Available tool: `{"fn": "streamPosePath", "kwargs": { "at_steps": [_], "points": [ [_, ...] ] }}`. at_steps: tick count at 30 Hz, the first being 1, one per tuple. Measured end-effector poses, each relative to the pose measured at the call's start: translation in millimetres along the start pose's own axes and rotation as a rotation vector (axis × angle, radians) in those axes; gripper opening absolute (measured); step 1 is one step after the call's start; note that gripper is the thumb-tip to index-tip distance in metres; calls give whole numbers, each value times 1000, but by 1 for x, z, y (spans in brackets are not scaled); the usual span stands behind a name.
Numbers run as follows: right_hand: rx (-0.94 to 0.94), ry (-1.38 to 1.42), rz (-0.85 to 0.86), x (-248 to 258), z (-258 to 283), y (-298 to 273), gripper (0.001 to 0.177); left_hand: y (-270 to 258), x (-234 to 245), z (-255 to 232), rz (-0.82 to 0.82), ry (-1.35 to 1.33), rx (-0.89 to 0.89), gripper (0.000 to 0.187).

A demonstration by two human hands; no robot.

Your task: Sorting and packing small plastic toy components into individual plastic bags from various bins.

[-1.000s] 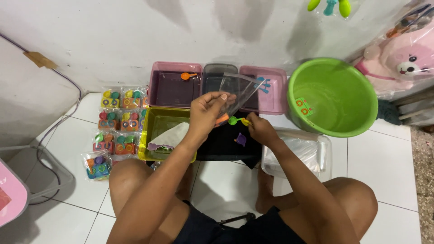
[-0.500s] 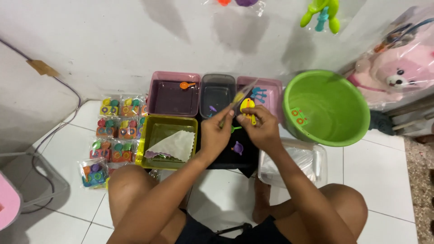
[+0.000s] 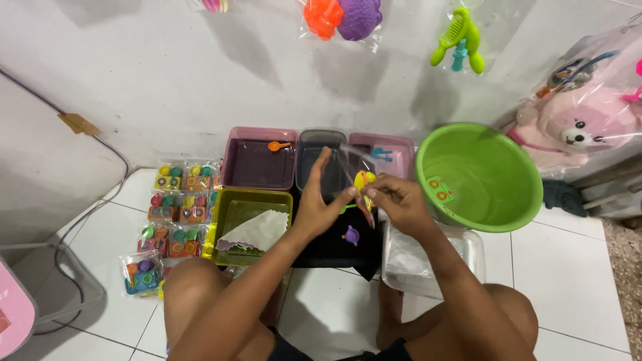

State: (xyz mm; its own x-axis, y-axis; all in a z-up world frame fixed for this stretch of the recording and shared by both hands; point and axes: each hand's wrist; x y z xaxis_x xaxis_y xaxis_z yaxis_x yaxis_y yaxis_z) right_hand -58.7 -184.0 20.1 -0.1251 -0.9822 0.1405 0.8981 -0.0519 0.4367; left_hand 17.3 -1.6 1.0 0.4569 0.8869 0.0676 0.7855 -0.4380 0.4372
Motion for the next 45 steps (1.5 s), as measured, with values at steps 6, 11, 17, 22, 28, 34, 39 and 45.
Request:
{"fn": "streamPosePath", "kwargs": {
  "at_steps": [6,11,17,22,28,34,39,45],
  "points": [
    [-46,53,99,9,5,-7,7,11,12,-7,97,-490,192,33],
    [-16,-25,79,14,28,-1,10,13,13,-29,22,-552,308,19],
    [2,-135,-163,33,29,5,16,11,13,-17,-18,-593,385,17],
    [2,-127,-326,53,16,3,14,9,10,-25,-30,-535,451,20],
    [41,-9,-327,43,31,7,40,4,0,-17,-18,-496,509,21],
    [108,-102,-215,27,40,15,55,0,-8,-11,48,-457,485,20],
    [121,-124,-191,26,15,14,47,-4,-9,-14,97,-489,542,19],
    [73,-171,-157,14,27,14,42,-4,-10,-20,90,-522,615,22]
  ]
}}
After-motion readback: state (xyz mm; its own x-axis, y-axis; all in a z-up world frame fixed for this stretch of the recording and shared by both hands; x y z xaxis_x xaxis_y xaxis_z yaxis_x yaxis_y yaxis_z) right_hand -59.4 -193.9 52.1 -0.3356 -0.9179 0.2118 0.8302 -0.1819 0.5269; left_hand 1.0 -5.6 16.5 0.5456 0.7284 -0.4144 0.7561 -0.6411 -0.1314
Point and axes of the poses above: each hand's wrist, its own y-axis towards the middle knuckle, its own x-axis out of the back of the hand, z = x × y, and after that the axes turned 4 degrees about z, right-handed
